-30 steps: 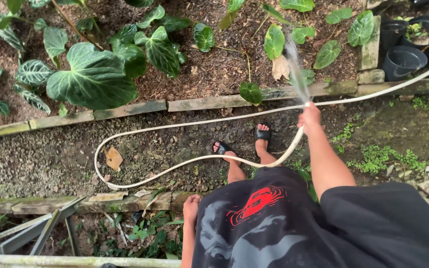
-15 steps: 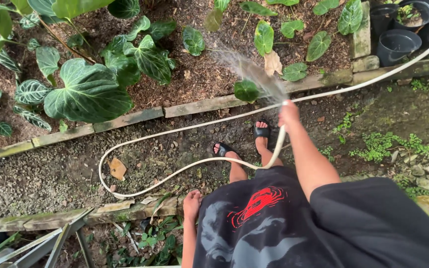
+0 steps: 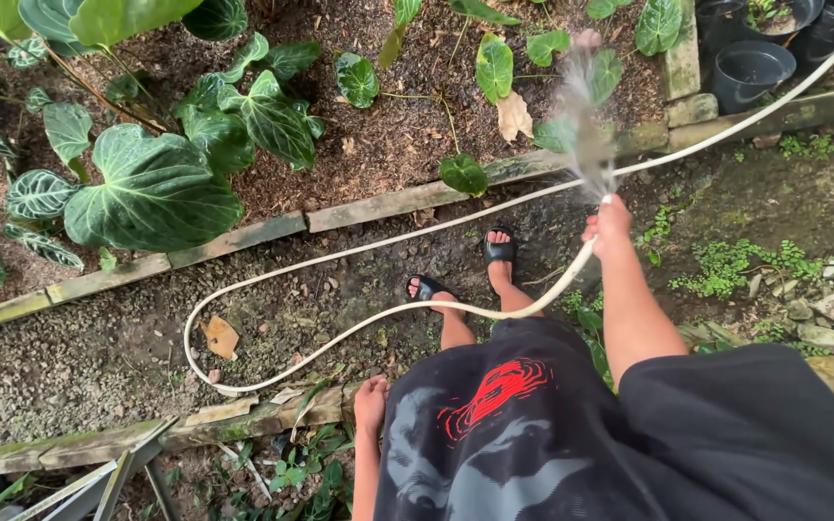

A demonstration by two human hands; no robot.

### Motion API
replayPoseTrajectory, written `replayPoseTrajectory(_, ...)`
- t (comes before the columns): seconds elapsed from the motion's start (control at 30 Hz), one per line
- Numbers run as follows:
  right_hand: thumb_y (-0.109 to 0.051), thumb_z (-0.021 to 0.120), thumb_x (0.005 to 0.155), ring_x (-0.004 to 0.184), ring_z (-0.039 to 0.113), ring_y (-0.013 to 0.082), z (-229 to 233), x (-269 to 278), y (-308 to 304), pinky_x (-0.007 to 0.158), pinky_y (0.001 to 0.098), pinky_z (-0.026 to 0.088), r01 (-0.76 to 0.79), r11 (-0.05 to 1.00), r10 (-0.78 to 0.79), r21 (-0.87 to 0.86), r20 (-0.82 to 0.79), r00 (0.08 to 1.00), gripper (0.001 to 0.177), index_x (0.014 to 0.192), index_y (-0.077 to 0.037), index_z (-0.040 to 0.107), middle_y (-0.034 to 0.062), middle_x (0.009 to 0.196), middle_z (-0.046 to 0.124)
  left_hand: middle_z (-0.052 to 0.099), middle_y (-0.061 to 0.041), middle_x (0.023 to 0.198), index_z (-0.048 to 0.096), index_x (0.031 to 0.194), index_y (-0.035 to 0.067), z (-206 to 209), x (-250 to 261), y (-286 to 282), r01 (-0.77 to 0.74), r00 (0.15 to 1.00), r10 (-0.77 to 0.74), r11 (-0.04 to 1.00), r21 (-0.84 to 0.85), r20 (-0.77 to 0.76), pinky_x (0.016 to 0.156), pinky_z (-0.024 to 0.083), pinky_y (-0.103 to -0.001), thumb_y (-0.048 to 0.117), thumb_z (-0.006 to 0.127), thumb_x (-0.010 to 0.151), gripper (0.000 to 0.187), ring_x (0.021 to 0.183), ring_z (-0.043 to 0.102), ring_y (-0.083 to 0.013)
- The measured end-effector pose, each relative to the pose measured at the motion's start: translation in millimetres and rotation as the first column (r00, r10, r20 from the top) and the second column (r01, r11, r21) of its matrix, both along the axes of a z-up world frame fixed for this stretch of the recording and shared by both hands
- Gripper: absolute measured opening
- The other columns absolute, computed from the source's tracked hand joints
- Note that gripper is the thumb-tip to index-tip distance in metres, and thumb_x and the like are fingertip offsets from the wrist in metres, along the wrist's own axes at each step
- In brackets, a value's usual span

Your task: Watering various potted and ground plants in an outdoor garden using a water hose.

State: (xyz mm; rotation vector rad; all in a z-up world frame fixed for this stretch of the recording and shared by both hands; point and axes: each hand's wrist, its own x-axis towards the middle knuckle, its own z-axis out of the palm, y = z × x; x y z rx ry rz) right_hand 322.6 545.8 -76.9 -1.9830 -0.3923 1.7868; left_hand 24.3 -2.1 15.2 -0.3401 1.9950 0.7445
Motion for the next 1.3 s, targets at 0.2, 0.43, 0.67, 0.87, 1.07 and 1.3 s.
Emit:
replayPoseTrajectory(0.2,-0.016,0.036,0.107,0.049,0.034,0.0101,28,-41,-5,0.042,0.0279,0.033,-0.117,0.993,0.118,0.009,-0.041,0.992,0.024,0.118,-0.029,0.054,0.0028,0.073,0.046,0.072,-0.008,0.095,0.069,0.119,0.0,-5,-8,2,-0.08,0.997,0.077,0.993,0.087,0.031,0.066,0.05,-0.026,0.017,0.065,0.098,0.027,0.075,0.062,-0.0115)
replayPoseTrajectory(0.43,-0.018,0.036,0.107,0.05,0.035,0.0113,17,15,22,0.043,0.0287,0.034,0.016,0.999,-0.015,0.041,-0.029,0.999,0.017,0.116,-0.025,0.049,0.0031,0.076,0.047,0.075,-0.008,0.096,0.068,0.121,0.0,0,-10,1,-0.064,0.998,0.063,0.995,0.075,0.019,0.068,0.052,-0.026,0.016,0.065,0.097,0.03,0.078,0.066,-0.0124)
replayPoseTrajectory(0.67,-0.019,0.035,0.109,0.052,0.033,0.0076,35,9,4,0.044,0.0249,0.032,-0.016,0.999,0.013,-0.038,-0.078,0.997,0.023,0.119,-0.029,0.053,-0.0004,0.074,0.044,0.077,-0.009,0.096,0.071,0.12,0.0,3,-4,0,0.022,1.0,-0.022,1.0,-0.001,-0.015,0.074,0.054,-0.027,0.018,0.065,0.096,0.03,0.078,0.068,-0.0127)
replayPoseTrajectory(0.87,-0.015,0.036,0.106,0.047,0.034,0.0092,82,-65,-16,0.04,0.0265,0.033,-0.228,0.974,0.228,0.018,-0.04,0.973,0.027,0.118,-0.03,0.055,0.0015,0.07,0.045,0.075,-0.007,0.095,0.07,0.119,0.0,-4,-5,-1,0.003,1.0,-0.003,1.0,0.03,-0.004,0.072,0.052,-0.027,0.018,0.064,0.097,0.029,0.076,0.064,-0.012)
replayPoseTrajectory(1.07,-0.019,0.039,0.103,0.041,0.038,0.0123,63,-63,-6,0.035,0.0317,0.036,-0.179,0.98,0.17,0.087,0.103,0.98,0.02,0.112,-0.026,0.056,0.0019,0.063,0.045,0.074,-0.007,0.095,0.069,0.12,0.001,-6,-13,5,0.041,0.999,-0.041,0.999,0.034,-0.015,0.07,0.051,-0.027,0.018,0.064,0.097,0.029,0.075,0.063,-0.0119)
replayPoseTrajectory(1.3,-0.032,0.042,0.106,0.041,0.033,0.0137,9,10,23,0.035,0.031,0.031,0.192,0.981,-0.195,0.041,0.123,0.973,0.022,0.093,-0.016,0.048,0.0028,0.062,0.04,0.075,-0.007,0.097,0.069,0.121,0.0,-12,-11,-2,0.016,1.0,-0.016,0.997,0.069,-0.008,0.069,0.053,-0.027,0.018,0.063,0.097,0.03,0.078,0.066,-0.0127)
